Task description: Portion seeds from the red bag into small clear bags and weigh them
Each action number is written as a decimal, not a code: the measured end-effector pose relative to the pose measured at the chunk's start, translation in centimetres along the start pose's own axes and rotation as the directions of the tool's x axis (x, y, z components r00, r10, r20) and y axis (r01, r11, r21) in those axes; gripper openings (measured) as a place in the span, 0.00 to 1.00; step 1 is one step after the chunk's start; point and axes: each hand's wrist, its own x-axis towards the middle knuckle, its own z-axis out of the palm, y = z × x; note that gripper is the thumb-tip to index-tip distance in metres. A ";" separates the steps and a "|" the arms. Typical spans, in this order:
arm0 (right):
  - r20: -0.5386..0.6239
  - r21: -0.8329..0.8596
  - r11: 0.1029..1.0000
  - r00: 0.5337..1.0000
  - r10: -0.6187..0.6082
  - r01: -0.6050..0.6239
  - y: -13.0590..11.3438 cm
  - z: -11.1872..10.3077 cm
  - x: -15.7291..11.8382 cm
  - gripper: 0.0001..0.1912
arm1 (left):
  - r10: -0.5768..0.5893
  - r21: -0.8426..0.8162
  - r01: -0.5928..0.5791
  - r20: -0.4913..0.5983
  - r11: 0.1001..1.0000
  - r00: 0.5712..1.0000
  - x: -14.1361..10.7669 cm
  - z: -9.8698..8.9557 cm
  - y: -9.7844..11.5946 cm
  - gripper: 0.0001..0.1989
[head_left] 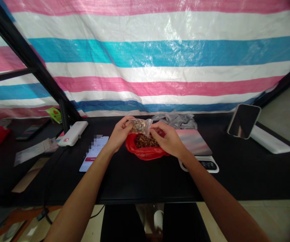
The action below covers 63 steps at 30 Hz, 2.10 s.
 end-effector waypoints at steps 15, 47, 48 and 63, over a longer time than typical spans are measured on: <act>0.063 -0.270 0.935 0.973 -0.221 0.230 0.3 0.0 -0.1 0.04 | 0.232 0.526 -0.346 0.271 0.777 0.934 -2.1 1.3 0.6 0.12; 0.030 -0.371 0.920 0.992 -0.125 0.127 -0.1 -1.1 0.1 0.14 | 0.334 0.703 -0.439 0.293 0.559 0.896 -3.0 1.8 1.0 0.07; 0.032 -0.369 0.926 0.996 -0.077 0.084 -0.1 -1.0 0.1 0.15 | 0.328 0.695 -0.447 0.309 0.563 0.893 -2.9 1.8 0.9 0.07; -0.016 0.084 0.992 0.996 0.091 -0.090 2.1 0.4 0.1 0.26 | 0.214 0.789 -0.373 0.306 0.488 0.928 -2.6 1.8 0.5 0.11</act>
